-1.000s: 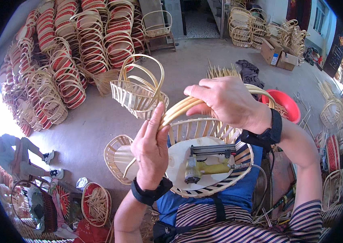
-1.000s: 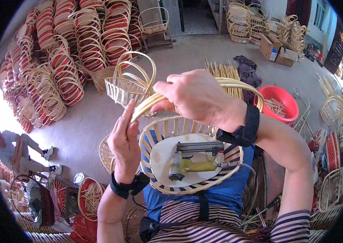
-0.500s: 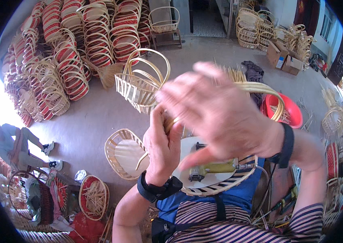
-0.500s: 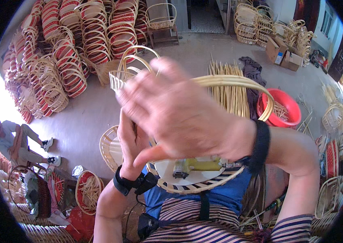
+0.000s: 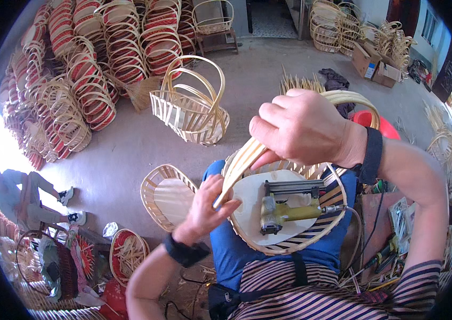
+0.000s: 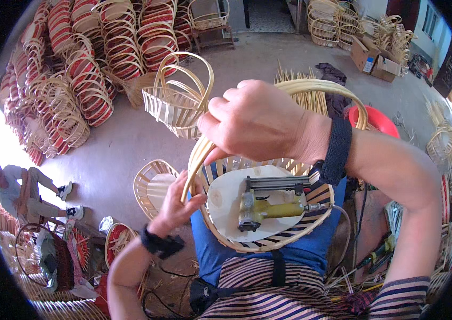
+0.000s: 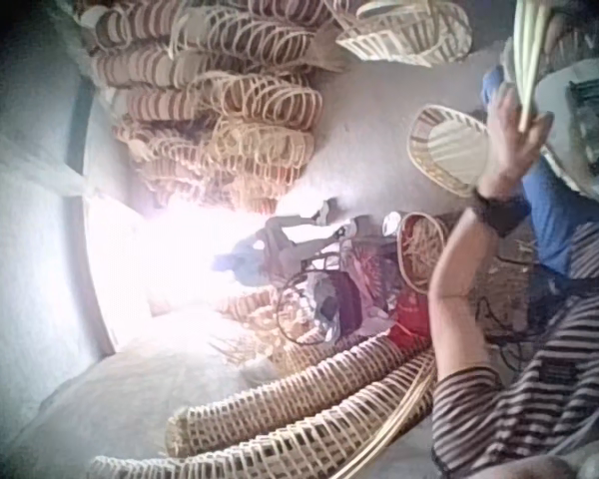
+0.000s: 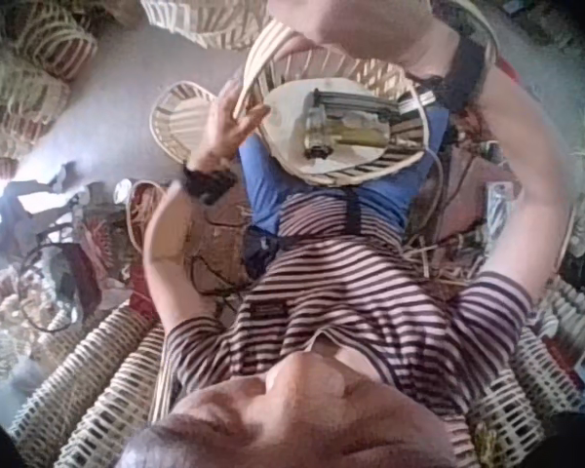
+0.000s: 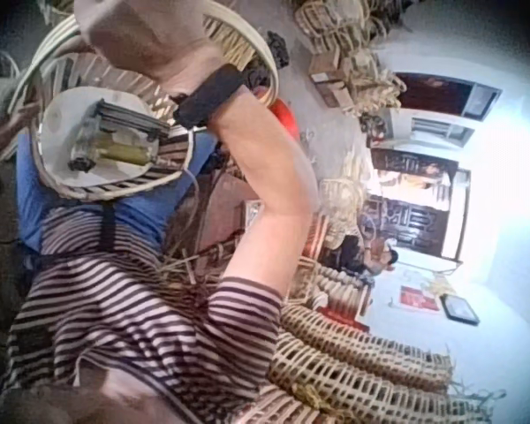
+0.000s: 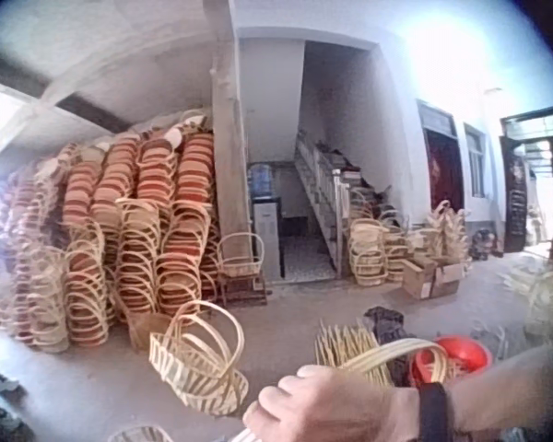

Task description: The person assembles wicker baskets by attaching curved handles to woven bases using a pneumatic staple gun and trimming excess material with a pair of shears.

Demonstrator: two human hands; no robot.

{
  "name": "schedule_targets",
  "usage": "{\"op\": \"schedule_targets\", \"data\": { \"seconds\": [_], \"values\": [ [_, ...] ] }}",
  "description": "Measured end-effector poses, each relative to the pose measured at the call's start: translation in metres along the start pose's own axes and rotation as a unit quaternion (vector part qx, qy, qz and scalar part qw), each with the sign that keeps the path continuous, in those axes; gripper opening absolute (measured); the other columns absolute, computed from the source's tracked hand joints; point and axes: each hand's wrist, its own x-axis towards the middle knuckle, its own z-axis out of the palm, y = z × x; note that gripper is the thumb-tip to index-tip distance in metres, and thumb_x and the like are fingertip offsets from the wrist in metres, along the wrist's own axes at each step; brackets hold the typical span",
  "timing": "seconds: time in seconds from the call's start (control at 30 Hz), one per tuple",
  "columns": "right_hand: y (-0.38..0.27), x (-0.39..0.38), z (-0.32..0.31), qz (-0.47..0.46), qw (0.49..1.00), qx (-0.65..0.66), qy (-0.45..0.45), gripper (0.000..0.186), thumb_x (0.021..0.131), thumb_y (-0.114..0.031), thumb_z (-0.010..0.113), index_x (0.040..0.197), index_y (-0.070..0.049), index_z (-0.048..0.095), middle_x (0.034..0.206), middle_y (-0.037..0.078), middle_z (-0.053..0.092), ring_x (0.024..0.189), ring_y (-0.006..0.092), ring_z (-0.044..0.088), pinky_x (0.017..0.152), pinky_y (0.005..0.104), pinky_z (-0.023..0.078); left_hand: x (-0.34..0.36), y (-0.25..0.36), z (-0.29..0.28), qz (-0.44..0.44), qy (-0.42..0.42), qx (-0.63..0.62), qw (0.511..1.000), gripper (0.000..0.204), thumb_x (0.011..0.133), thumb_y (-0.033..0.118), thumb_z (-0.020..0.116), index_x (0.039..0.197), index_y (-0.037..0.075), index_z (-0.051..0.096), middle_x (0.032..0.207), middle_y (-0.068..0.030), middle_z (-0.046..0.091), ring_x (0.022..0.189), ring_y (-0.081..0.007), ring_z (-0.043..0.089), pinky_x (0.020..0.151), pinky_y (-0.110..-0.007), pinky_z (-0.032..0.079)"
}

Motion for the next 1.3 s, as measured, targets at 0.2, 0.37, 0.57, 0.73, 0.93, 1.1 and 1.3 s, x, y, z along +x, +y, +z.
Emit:
{"op": "schedule_targets", "data": {
  "seconds": [0.2, 0.37, 0.57, 0.73, 0.93, 1.1, 1.3],
  "values": [
    [0.002, 0.002, -0.003, 0.012, 1.000, 0.016, 0.000, 0.038, 0.065, -0.043, 0.054, 0.061, -0.007, 0.044, 0.055, 0.003, 0.039, 0.048, 0.0170, 0.045, 0.044, 0.0260, 0.037, 0.001, 0.006, 0.039, -0.077, 0.178, -0.137, 0.971, 0.009, 0.068, 0.009, 0.055, 0.064, 0.003, 0.049, 0.058, -0.0058, 0.039, 0.057, -0.0208, 0.037, 0.055, -0.030, 0.027],
    [0.003, -0.002, 0.002, 0.019, 0.999, 0.024, 0.009, 0.038, 0.065, -0.044, 0.054, 0.061, -0.007, 0.044, 0.055, 0.004, 0.038, 0.049, 0.0175, 0.046, 0.044, 0.0270, 0.037, 0.005, 0.001, 0.045, -0.048, 0.208, -0.067, 0.975, 0.013, 0.069, 0.011, 0.056, 0.067, 0.002, 0.048, 0.060, -0.0062, 0.038, 0.057, -0.0196, 0.036, 0.055, -0.030, 0.027],
    [0.001, -0.002, 0.000, 0.026, 0.999, 0.023, 0.010, 0.038, 0.065, -0.044, 0.054, 0.062, -0.007, 0.044, 0.057, 0.004, 0.041, 0.050, 0.0177, 0.047, 0.045, 0.0269, 0.038, 0.015, 0.017, 0.032, 0.022, 0.203, -0.009, 0.979, 0.032, 0.074, 0.025, 0.055, 0.086, -0.001, 0.041, 0.065, -0.0097, 0.036, 0.055, -0.0203, 0.037, 0.051, -0.030, 0.032],
    [0.002, 0.000, 0.010, 0.041, 0.998, 0.038, 0.013, 0.039, 0.064, -0.045, 0.054, 0.063, -0.007, 0.045, 0.058, 0.004, 0.042, 0.052, 0.0179, 0.048, 0.048, 0.0262, 0.039, 0.016, 0.017, 0.033, -0.041, 0.202, -0.011, 0.978, 0.020, 0.080, 0.019, 0.046, 0.083, 0.000, 0.039, 0.059, -0.0105, 0.039, 0.049, -0.0218, 0.040, 0.047, -0.031, 0.034],
    [0.001, 0.000, 0.000, 0.061, 0.994, 0.095, -0.005, 0.051, 0.061, -0.042, 0.059, 0.094, -0.003, 0.050, 0.082, 0.007, 0.053, 0.072, 0.0195, 0.052, 0.063, 0.0300, 0.041, 0.017, 0.011, 0.033, -0.045, 0.209, -0.011, 0.977, 0.016, 0.080, 0.017, 0.044, 0.080, 0.001, 0.039, 0.057, -0.0108, 0.040, 0.048, -0.0220, 0.040, 0.047, -0.030, 0.033],
    [0.021, -0.023, -0.011, 0.112, 0.992, -0.018, 0.049, 0.044, 0.064, -0.040, 0.060, 0.087, -0.004, 0.050, 0.082, 0.009, 0.054, 0.077, 0.0198, 0.054, 0.064, 0.0313, 0.042, 0.013, 0.010, 0.033, -0.035, 0.217, -0.007, 0.975, 0.013, 0.079, 0.013, 0.043, 0.077, 0.001, 0.038, 0.058, -0.0114, 0.041, 0.049, -0.0231, 0.041, 0.046, -0.031, 0.033],
    [0.027, -0.034, -0.006, 0.185, 0.973, 0.132, -0.048, 0.030, 0.072, -0.030, 0.058, 0.070, -0.004, 0.043, 0.058, 0.011, 0.050, 0.053, 0.0294, 0.051, 0.044, 0.0331, 0.039, 0.015, 0.010, 0.036, -0.072, 0.204, 0.028, 0.976, 0.012, 0.078, 0.010, 0.042, 0.082, 0.000, 0.039, 0.060, -0.0148, 0.043, 0.052, -0.0299, 0.044, 0.048, -0.035, 0.035]
  ]
}}
